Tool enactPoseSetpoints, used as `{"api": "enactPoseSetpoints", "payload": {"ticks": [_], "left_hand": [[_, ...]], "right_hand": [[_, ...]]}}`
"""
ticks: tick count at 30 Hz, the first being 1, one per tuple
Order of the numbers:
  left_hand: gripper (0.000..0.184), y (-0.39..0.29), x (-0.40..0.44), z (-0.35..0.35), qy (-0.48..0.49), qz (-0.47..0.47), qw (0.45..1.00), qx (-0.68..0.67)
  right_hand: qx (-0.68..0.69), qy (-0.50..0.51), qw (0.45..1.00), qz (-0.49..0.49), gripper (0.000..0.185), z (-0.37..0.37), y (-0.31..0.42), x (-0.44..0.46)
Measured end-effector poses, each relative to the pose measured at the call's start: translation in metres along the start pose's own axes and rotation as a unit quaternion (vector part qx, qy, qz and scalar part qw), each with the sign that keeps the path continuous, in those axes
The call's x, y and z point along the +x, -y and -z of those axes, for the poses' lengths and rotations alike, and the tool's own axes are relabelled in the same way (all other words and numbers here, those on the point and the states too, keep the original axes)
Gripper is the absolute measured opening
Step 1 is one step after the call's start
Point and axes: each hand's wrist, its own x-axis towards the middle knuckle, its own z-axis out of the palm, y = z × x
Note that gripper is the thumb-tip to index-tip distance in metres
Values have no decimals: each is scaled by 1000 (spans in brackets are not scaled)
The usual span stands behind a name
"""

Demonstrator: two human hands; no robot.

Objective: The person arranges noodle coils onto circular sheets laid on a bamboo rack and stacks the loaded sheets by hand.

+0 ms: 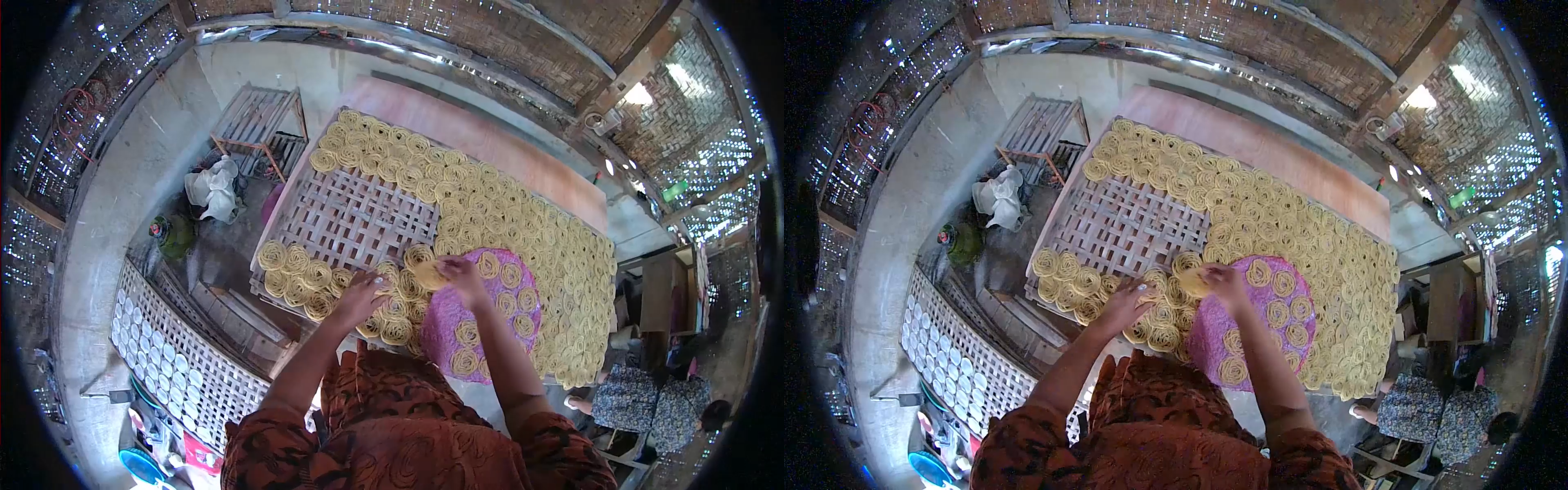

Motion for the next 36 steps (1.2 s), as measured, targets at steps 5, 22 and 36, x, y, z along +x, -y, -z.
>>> {"api": "enactPoseSetpoints", "payload": {"ticks": [5, 22, 36], "left_hand": [[30, 2, -20, 13, -127, 54, 988, -72], [46, -229, -38, 259, -110, -464, 463, -747], [32, -244, -46, 269, 28, -474, 425, -771]], "right_hand": [[-300, 54, 930, 206, 28, -58, 15, 36], [-502, -52, 863, 5, 25, 68, -86, -119], [-7, 46, 996, -71, 22, 59, 6, -70]]}}
